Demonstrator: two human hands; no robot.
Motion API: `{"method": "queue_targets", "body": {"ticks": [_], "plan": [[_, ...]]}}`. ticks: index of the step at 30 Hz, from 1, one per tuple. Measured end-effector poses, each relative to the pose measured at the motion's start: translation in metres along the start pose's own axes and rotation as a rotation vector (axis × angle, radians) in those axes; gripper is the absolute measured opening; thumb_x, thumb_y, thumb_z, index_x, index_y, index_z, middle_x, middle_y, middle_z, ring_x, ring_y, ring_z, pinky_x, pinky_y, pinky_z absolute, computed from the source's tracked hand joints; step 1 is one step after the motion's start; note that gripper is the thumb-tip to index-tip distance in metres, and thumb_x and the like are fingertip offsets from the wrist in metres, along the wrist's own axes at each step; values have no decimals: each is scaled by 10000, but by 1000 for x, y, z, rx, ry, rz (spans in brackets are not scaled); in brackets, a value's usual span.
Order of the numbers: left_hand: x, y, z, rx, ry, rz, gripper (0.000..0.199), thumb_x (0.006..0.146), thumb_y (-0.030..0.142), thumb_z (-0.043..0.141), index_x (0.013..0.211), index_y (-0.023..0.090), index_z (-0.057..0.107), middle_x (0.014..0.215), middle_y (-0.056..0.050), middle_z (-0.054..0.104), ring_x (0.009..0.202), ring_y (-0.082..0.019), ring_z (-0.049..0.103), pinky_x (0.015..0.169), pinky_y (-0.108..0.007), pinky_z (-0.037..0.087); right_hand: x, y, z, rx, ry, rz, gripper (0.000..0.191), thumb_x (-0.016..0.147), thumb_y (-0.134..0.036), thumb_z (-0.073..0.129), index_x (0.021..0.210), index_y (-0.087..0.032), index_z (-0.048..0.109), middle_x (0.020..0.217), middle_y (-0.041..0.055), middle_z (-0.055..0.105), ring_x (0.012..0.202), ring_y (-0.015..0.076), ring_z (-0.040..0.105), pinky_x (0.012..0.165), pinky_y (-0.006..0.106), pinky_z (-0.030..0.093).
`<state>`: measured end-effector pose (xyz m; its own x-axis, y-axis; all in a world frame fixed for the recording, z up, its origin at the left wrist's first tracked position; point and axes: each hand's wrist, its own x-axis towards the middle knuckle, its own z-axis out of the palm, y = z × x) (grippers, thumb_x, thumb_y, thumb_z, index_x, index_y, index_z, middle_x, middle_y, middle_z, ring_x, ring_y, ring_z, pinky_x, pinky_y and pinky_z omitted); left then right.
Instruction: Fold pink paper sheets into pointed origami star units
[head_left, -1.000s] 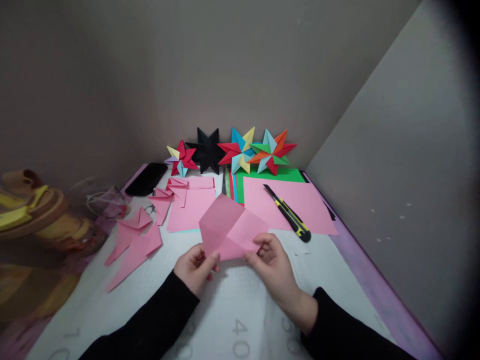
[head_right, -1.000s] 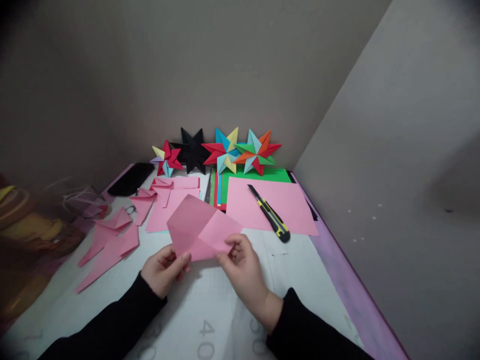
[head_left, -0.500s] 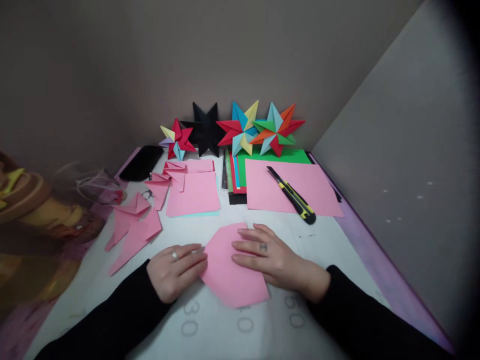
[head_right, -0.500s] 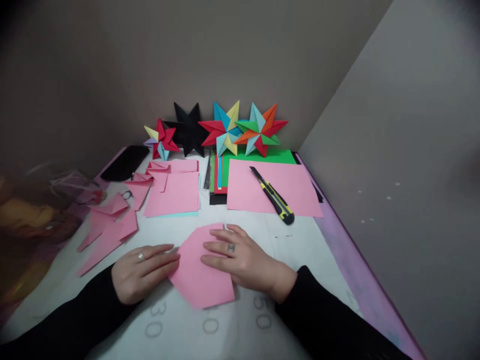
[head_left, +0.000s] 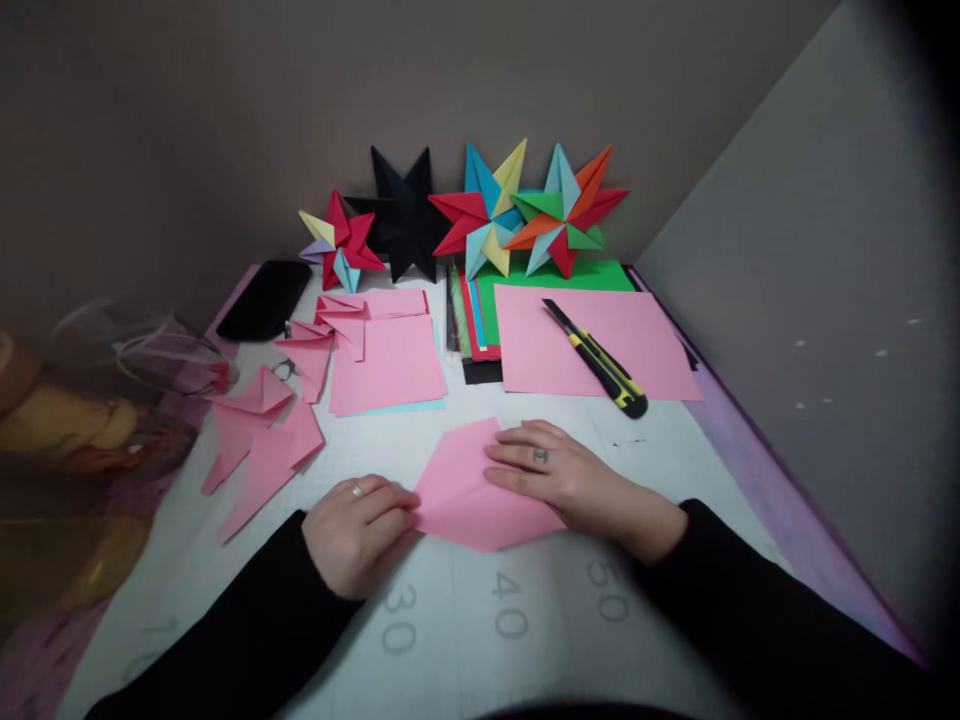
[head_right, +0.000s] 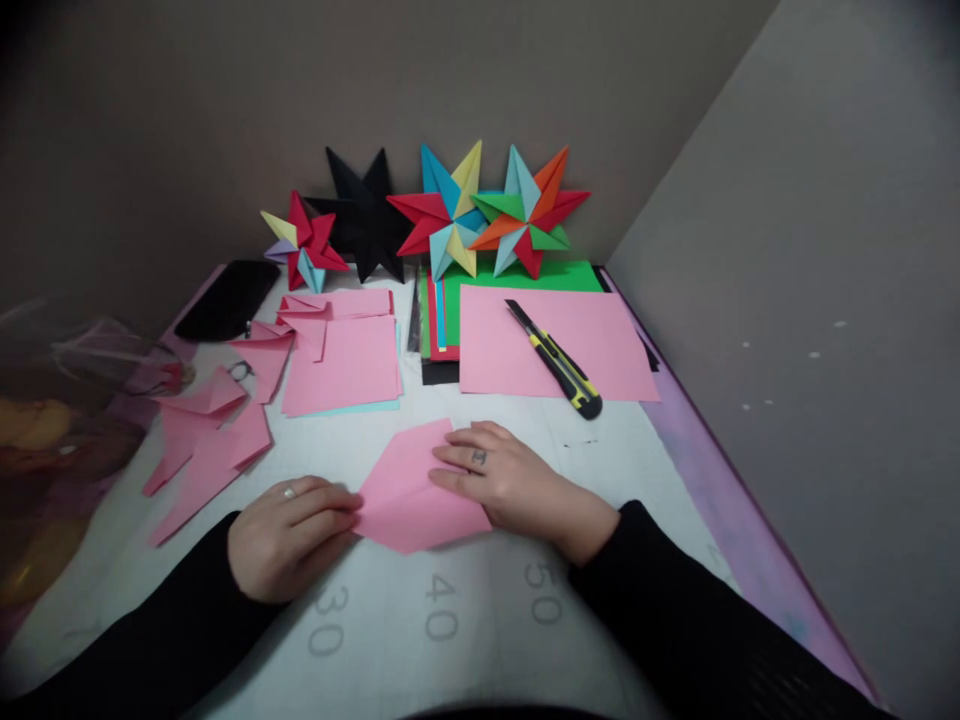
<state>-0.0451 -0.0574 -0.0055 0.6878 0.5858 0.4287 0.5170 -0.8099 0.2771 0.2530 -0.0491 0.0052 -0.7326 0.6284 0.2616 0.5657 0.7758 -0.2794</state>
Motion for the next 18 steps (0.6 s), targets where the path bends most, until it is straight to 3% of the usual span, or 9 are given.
{"method": "queue_targets", "body": {"ticks": [3, 7, 12, 18], "plan": [[-2, 4, 5, -41, 27, -43, 103, 849, 244, 587, 798, 182, 652, 903, -38, 712, 767, -175, 618, 671, -315, 485, 0, -2, -1, 90, -7, -32, 388, 855, -114, 468, 1214, -196, 589, 1262, 67, 605, 1226, 242, 460, 1001, 474, 387], [-1, 5, 6, -148, 30, -65, 87, 849, 219, 593, 853, 190, 675, 873, -37, 705, 760, -158, 614, 669, -290, 493, 2, -4, 1, 182, -7, -45, 366, 837, -98, 464, 1135, -227, 633, 1210, 54, 638, 1213, 233, 478, 989, 467, 398], [0, 1, 6, -241, 14, -77, 168, 824, 333, 635, 895, 188, 683, 859, -62, 693, 768, -177, 617, 677, -309, 513, 2, 2, 4, 264, 57, -3, 273, 851, -129, 498, 1037, -230, 671, 1116, 75, 681, 1134, 229, 540, 926, 446, 447], [-3, 0, 9, -198, 51, -118, 78, 838, 235, 605, 844, 201, 675, 814, -38, 686, 730, -158, 631, 640, -268, 512, 1, 4, 4, 381, 93, 95, 190, 792, -127, 580, 938, -207, 671, 1103, 86, 675, 1090, 230, 564, 932, 433, 465]]}}
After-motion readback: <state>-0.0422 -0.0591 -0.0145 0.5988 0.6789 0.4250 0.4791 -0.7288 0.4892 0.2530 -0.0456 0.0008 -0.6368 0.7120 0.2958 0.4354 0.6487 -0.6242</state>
